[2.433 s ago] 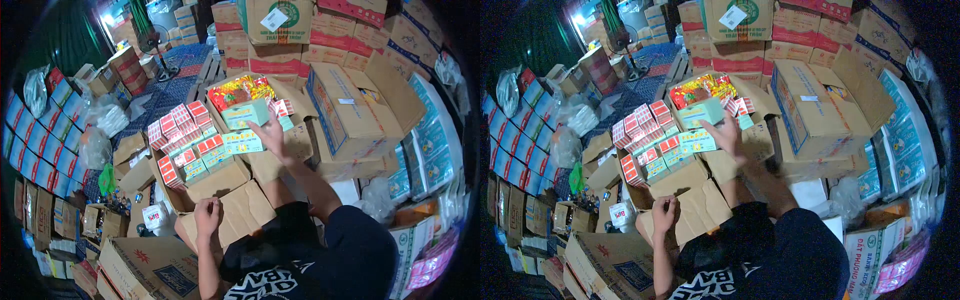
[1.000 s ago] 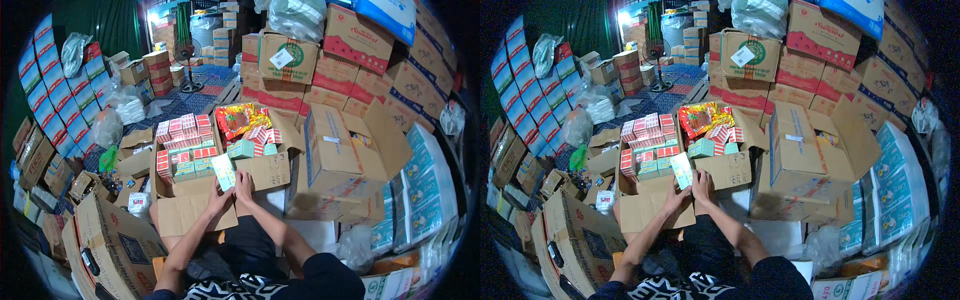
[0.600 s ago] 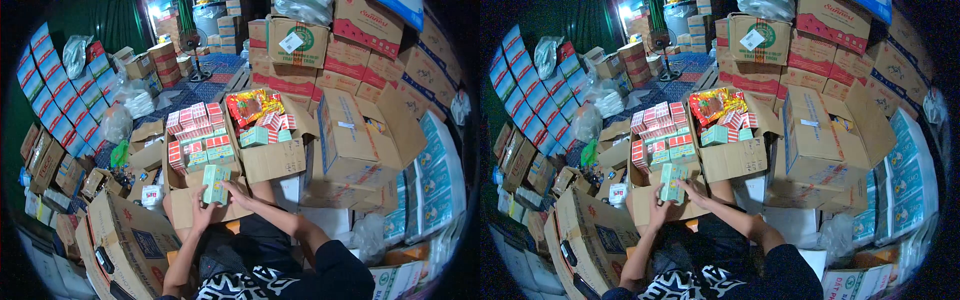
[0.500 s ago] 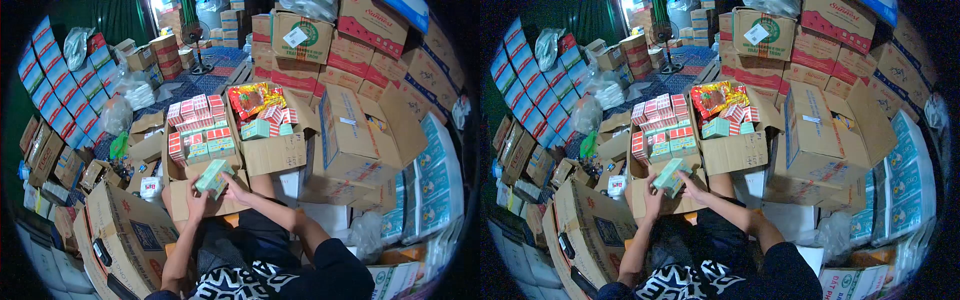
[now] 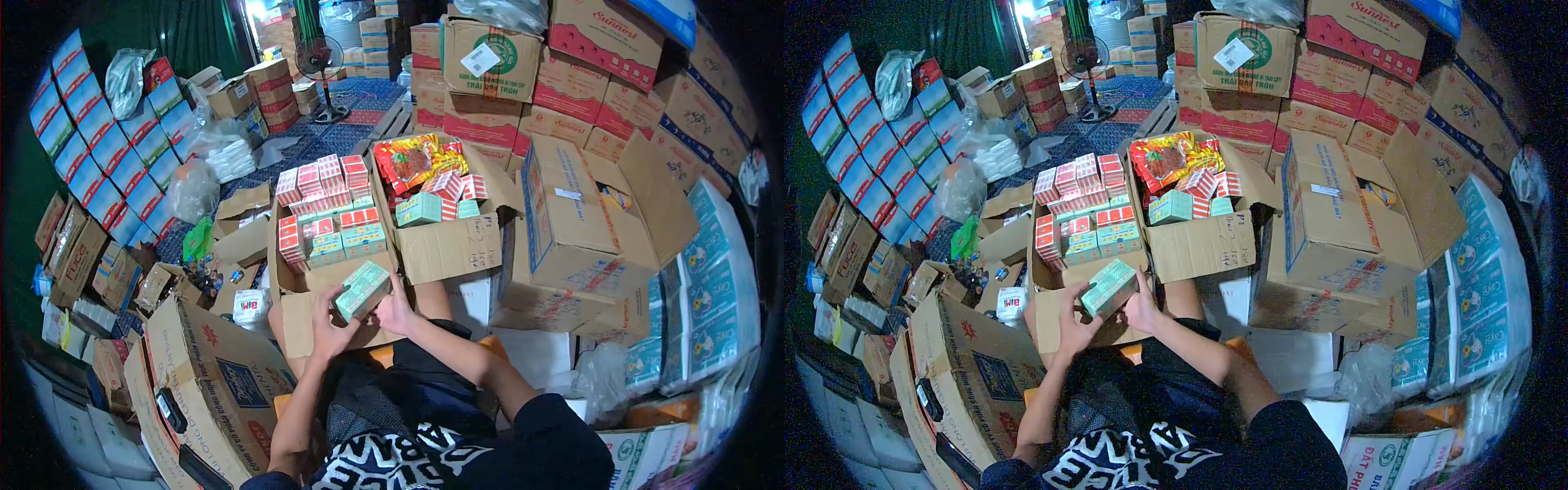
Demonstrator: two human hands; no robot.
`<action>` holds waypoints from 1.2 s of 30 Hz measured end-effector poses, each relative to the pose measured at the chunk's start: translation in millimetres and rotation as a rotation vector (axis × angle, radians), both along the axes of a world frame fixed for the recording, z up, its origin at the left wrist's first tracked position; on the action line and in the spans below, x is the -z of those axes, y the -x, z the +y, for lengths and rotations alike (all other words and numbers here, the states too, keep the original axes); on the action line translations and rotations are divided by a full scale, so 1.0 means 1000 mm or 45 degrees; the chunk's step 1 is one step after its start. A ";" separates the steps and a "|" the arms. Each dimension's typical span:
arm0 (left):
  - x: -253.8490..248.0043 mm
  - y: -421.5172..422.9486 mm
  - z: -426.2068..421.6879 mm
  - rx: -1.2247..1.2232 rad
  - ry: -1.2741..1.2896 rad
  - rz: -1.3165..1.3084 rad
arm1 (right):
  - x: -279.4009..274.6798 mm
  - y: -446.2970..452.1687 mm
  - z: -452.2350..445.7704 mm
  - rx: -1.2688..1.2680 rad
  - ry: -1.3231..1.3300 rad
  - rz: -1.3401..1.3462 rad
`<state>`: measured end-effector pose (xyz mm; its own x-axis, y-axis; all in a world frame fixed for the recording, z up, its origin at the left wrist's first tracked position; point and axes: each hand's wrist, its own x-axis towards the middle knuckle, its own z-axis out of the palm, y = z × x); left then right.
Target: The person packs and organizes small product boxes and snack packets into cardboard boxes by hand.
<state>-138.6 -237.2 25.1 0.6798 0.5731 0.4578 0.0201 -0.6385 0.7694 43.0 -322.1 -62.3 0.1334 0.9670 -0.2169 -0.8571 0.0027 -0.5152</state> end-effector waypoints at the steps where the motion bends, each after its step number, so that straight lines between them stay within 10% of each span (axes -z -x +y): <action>1: 0.000 0.000 0.000 0.017 -0.063 -0.005 | -0.001 0.002 -0.002 -0.005 -0.008 -0.033; 36: 0.006 -0.025 -0.002 -0.158 -0.531 0.287 | 0.017 0.023 0.018 0.435 -0.108 -0.005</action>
<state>-113.1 -239.6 18.8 0.7267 0.4548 0.5148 0.2522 -0.8737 0.4160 19.8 -303.9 -78.9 0.4531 0.8809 -0.1366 -0.7973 0.3320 -0.5040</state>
